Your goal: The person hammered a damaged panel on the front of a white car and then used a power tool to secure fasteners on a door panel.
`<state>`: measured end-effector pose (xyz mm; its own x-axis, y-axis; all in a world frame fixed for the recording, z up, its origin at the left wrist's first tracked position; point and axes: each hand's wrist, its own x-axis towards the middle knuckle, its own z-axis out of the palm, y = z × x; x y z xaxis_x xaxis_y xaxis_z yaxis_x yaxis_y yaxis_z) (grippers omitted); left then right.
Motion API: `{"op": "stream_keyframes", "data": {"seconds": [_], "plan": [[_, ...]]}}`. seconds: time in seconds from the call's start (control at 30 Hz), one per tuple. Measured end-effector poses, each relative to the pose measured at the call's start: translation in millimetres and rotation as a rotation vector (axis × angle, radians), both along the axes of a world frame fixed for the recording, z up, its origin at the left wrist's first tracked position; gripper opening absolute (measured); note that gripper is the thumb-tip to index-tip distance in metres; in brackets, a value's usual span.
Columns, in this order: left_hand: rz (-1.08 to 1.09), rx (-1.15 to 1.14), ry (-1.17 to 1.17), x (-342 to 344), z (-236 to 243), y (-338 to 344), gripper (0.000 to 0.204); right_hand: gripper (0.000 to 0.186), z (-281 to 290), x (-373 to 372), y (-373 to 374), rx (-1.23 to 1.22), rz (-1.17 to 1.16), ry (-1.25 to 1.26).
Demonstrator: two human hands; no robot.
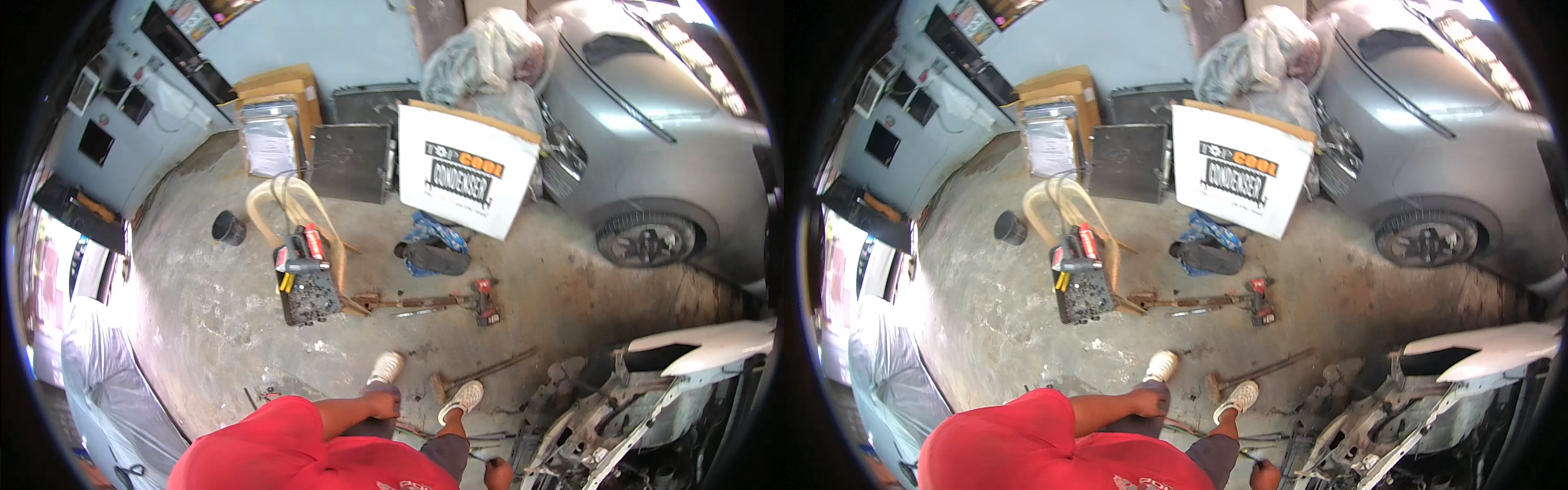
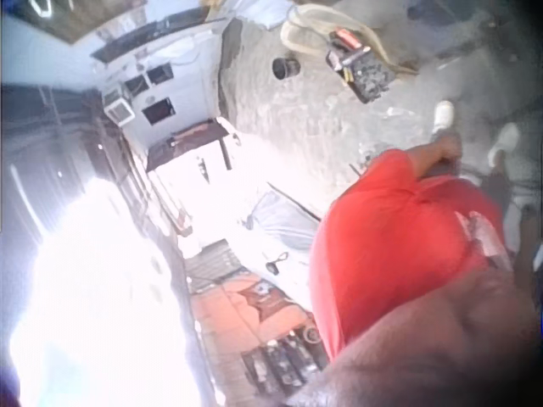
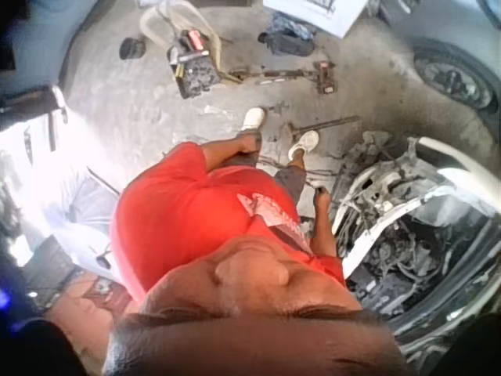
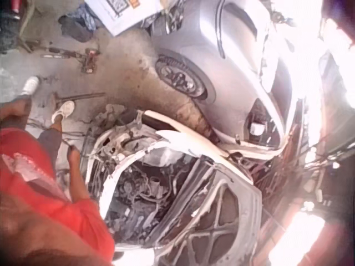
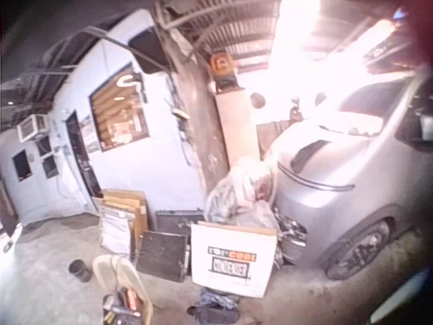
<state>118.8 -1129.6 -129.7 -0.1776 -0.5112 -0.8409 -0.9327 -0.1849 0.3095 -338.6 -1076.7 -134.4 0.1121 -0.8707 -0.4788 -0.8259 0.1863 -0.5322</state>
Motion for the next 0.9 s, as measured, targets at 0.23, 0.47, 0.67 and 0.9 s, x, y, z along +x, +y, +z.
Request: {"op": "stream_keyframes", "data": {"seconds": [0.23, 0.47, 0.67, 0.9], "plan": [[0.038, -0.049, 0.066, 73, 58, -32, 0.066, 0.019, -68, -85, 131, 0.179, 0.193, 0.317], [0.019, -0.052, -0.155, 282, 18, 47, 0.084, 0.028, 34, 104, 170, 0.619, -0.001, 0.213], [-0.239, 0.211, -0.309, 331, 41, -12, 0.084, 0.028, 92, 228, 273, 0.268, -0.446, 0.103], [-0.464, 0.013, -0.204, 255, 62, -39, 0.08, 0.028, 102, 289, 409, 0.266, -0.838, -0.012]]}}
